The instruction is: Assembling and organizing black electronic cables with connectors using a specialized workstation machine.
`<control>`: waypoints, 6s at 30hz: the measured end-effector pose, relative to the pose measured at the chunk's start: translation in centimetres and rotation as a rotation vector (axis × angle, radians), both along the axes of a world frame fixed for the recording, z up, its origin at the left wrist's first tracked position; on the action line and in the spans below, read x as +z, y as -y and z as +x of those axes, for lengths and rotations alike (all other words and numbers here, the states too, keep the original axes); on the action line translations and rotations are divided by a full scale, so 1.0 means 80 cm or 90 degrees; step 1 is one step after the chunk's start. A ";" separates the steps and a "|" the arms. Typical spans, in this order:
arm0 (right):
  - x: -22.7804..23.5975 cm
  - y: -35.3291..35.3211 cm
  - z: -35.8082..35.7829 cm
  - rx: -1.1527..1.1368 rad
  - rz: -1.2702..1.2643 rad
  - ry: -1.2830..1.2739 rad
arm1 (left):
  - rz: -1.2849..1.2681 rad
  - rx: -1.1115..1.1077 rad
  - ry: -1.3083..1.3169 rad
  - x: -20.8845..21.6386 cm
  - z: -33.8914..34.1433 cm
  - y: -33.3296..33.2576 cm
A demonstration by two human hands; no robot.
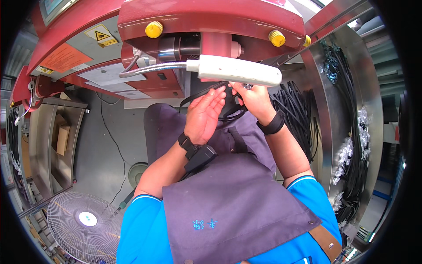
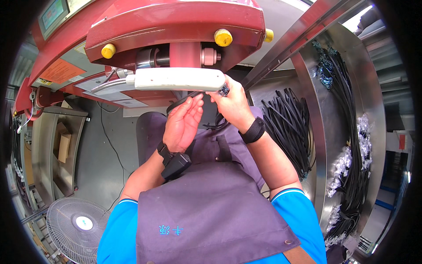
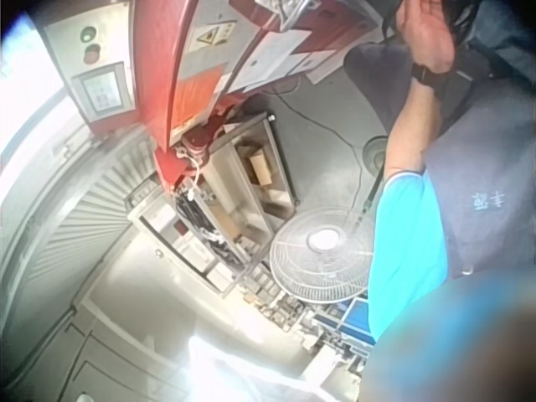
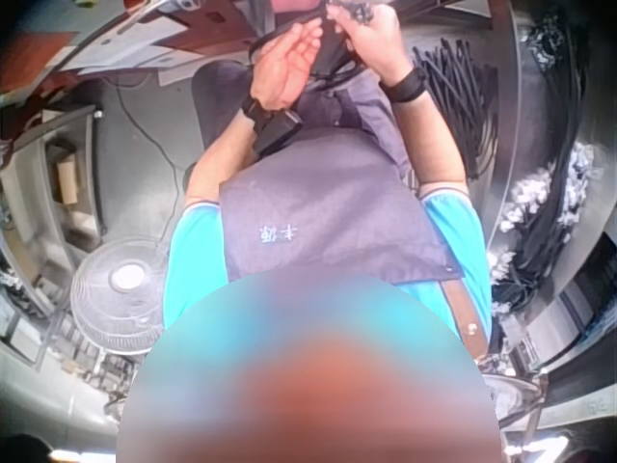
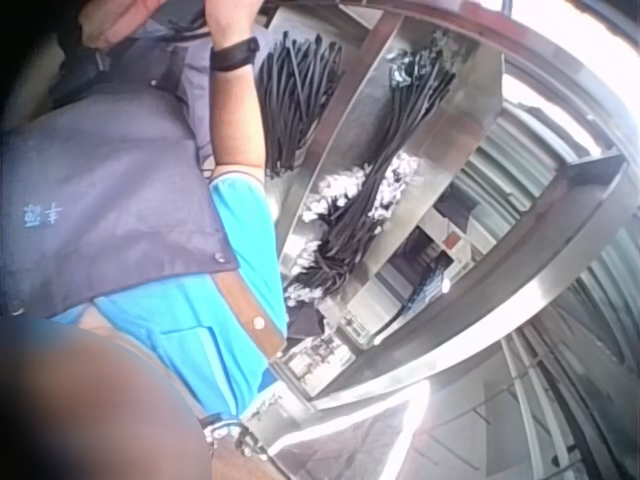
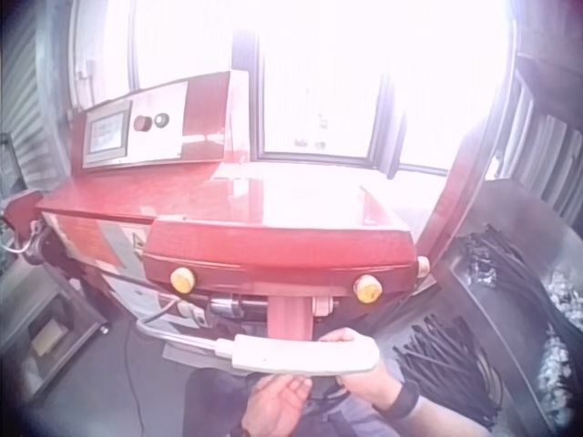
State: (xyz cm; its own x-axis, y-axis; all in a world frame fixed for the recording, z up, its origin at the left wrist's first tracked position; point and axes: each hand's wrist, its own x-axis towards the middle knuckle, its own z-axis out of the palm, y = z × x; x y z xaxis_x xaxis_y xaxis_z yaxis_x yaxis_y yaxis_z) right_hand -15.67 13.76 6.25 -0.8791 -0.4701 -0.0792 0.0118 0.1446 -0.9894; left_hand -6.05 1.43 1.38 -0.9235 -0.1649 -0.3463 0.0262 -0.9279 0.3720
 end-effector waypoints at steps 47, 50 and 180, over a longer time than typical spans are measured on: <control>-0.012 0.004 -0.007 -0.030 -0.079 -0.003 | -0.006 0.000 -0.032 0.005 -0.011 0.005; -0.012 -0.002 -0.009 -0.031 -0.106 -0.001 | -0.006 -0.005 -0.040 0.008 -0.013 0.001; 0.000 -0.020 0.011 0.140 -0.141 0.047 | -1.347 0.221 -0.287 0.044 0.014 0.045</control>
State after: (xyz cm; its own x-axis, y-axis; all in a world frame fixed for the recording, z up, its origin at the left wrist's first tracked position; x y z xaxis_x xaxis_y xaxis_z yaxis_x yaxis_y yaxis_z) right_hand -14.82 15.38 6.26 -0.7500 -0.6613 -0.0135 0.0775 -0.0676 -0.9947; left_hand -4.92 -2.17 4.92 -0.7258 -0.0336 0.6871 0.4071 0.7841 0.4684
